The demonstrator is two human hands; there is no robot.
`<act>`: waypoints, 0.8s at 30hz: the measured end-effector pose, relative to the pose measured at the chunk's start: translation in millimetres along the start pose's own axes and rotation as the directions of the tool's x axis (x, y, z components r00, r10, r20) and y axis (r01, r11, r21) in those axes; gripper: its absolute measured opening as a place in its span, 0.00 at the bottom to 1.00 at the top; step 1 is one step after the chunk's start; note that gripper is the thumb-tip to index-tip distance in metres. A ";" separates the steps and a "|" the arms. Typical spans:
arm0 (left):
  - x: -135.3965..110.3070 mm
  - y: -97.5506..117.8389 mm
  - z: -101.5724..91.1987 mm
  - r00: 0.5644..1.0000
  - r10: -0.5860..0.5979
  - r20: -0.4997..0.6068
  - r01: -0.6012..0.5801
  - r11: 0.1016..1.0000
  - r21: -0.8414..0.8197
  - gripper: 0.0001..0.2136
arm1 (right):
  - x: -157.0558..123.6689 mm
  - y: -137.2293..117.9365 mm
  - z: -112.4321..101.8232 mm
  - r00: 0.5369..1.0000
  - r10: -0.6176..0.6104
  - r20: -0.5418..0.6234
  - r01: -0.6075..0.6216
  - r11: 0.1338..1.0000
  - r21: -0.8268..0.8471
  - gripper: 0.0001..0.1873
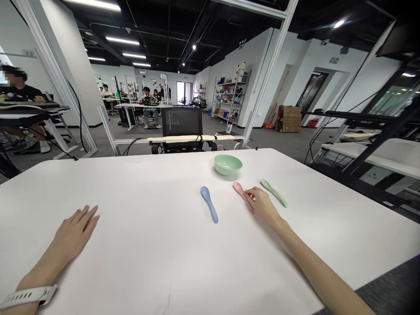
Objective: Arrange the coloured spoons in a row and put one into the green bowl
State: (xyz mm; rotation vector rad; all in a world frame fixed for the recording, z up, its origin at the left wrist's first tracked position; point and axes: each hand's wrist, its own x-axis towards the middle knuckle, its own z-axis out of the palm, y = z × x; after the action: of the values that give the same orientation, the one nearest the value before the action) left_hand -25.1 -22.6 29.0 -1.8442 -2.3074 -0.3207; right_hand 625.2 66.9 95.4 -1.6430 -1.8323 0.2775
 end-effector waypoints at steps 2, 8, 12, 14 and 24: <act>0.0 2.4 -2.4 0.998 -0.041 0.040 0.041 0.999 -0.001 0.40 | 0.5 0.0 -0.5 1.000 -0.001 -0.001 0.001 1.000 -0.008 0.37; -1.0 4.8 -5.5 0.998 -0.046 0.031 0.047 0.998 -0.031 0.40 | 1.8 0.8 -0.5 1.000 -0.015 -0.013 0.015 1.000 -0.008 0.35; -1.4 3.8 -4.5 0.998 -0.051 0.032 0.053 0.997 -0.062 0.39 | 0.8 0.4 -0.2 1.000 -0.003 -0.002 0.003 1.000 -0.018 0.33; -1.1 3.1 -4.0 0.998 -0.053 0.036 0.055 0.996 -0.064 0.40 | 1.7 1.6 -0.6 1.000 -0.005 0.006 0.005 0.999 -0.034 0.30; -1.2 4.5 -5.7 0.998 -0.040 0.047 0.042 0.999 -0.031 0.40 | 25.7 59.1 -29.2 0.960 0.081 -0.267 -0.128 0.978 -0.164 0.20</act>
State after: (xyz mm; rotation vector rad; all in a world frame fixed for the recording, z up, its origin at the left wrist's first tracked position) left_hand -20.5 -24.3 34.5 -1.8400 -2.3872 -0.3255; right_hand 690.1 94.9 93.1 -1.8078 -1.6136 -0.0600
